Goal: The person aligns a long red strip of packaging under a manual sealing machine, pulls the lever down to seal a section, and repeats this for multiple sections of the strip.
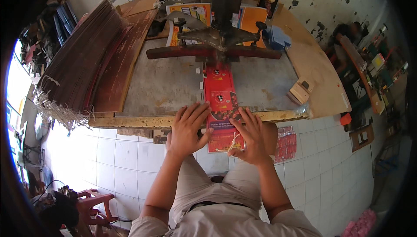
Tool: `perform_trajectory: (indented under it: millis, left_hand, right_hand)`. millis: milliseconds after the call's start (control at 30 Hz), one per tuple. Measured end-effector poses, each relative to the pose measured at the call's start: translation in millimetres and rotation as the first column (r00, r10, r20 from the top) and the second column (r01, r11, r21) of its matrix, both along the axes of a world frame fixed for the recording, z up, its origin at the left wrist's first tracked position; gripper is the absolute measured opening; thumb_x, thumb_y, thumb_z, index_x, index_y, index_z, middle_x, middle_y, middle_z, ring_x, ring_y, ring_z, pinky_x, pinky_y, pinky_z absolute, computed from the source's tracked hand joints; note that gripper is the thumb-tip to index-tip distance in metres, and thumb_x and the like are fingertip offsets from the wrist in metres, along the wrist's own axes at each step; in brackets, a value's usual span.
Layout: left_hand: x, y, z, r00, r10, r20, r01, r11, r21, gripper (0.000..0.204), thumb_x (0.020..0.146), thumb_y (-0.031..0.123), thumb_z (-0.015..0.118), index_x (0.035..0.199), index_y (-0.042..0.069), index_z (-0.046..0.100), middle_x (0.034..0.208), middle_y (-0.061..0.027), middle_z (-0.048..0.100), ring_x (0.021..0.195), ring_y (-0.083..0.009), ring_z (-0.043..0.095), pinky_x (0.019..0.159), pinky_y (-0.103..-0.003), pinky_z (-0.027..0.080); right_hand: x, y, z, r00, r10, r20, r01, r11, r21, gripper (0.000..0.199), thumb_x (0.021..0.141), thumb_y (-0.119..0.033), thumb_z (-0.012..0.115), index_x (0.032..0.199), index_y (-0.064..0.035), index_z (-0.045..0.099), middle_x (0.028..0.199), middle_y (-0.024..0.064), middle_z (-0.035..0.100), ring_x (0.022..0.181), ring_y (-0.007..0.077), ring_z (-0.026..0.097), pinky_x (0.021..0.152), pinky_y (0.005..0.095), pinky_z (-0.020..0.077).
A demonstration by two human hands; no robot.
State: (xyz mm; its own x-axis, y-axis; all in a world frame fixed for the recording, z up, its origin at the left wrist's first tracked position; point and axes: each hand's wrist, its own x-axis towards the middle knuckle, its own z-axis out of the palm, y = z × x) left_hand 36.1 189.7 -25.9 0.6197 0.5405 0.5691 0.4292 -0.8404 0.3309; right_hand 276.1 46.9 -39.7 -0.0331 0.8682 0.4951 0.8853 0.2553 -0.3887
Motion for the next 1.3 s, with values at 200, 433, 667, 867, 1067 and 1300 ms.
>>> perform_trajectory:
  millis: [200,433,667,867,1067,1300]
  left_hand:
    - [1.2,1.1,0.7,1.000,0.005,-0.010,-0.005,1.000,-0.004,0.062,0.093,0.031,0.067,0.150,0.007,0.069,0.160,-0.0102,0.067,0.151,-0.0359,0.058,0.127,-0.059,0.039]
    - [2.7,4.2,1.2,0.999,0.013,-0.032,-0.013,1.000,0.002,0.065,0.091,0.027,0.065,0.152,0.006,0.068,0.164,-0.0091,0.065,0.151,-0.0350,0.058,0.127,-0.058,0.039]
    - [2.3,4.4,3.3,0.999,0.016,-0.052,-0.016,1.000,-0.001,0.067,0.090,0.028,0.063,0.154,0.006,0.067,0.166,-0.0087,0.064,0.151,-0.0350,0.058,0.126,-0.057,0.039]
    - [2.9,3.9,2.1,0.999,0.026,-0.047,-0.027,1.000,-0.004,0.066,0.092,0.028,0.064,0.155,0.006,0.067,0.167,-0.0077,0.064,0.151,-0.0348,0.058,0.126,-0.057,0.039]
    - [2.8,3.2,3.6,0.998,0.020,-0.061,-0.020,1.000,-0.002,0.061,0.098,0.029,0.066,0.154,0.005,0.067,0.168,-0.0076,0.062,0.152,-0.0343,0.057,0.126,-0.057,0.040]
    - [4.3,2.9,3.8,0.998,0.024,-0.050,-0.024,1.000,-0.007,0.066,0.092,0.027,0.065,0.155,0.006,0.068,0.164,-0.0077,0.066,0.151,-0.0358,0.058,0.126,-0.056,0.040]
  right_hand:
    - [-1.5,0.4,0.4,0.998,-0.042,0.042,0.043,0.999,-0.014,0.112,0.090,-0.099,0.054,0.160,-0.0125,0.065,0.178,0.0259,0.043,0.167,0.0465,0.038,0.132,0.0678,0.0230]
    - [-3.3,3.0,1.9,0.997,-0.069,0.039,0.070,0.997,-0.025,0.113,0.089,-0.102,0.051,0.159,-0.0144,0.067,0.177,0.0247,0.045,0.165,0.0459,0.041,0.131,0.0680,0.0265]
    - [-3.7,4.9,-3.2,0.997,-0.069,0.018,0.069,0.997,-0.027,0.114,0.088,-0.102,0.053,0.159,-0.0142,0.067,0.177,0.0246,0.045,0.165,0.0469,0.040,0.131,0.0688,0.0254]
    - [-3.9,5.3,-3.2,0.997,-0.077,0.030,0.078,0.996,-0.030,0.114,0.087,-0.103,0.053,0.158,-0.0143,0.068,0.178,0.0237,0.044,0.166,0.0463,0.039,0.131,0.0686,0.0251]
    - [-3.8,4.9,-2.7,0.996,-0.086,0.032,0.087,0.996,-0.031,0.113,0.088,-0.103,0.052,0.157,-0.0142,0.068,0.178,0.0225,0.045,0.166,0.0442,0.040,0.131,0.0679,0.0257]
    - [-3.5,4.2,-2.7,0.996,-0.085,0.016,0.085,0.996,-0.036,0.113,0.088,-0.102,0.052,0.157,-0.0147,0.068,0.177,0.0225,0.046,0.166,0.0439,0.040,0.131,0.0679,0.0264]
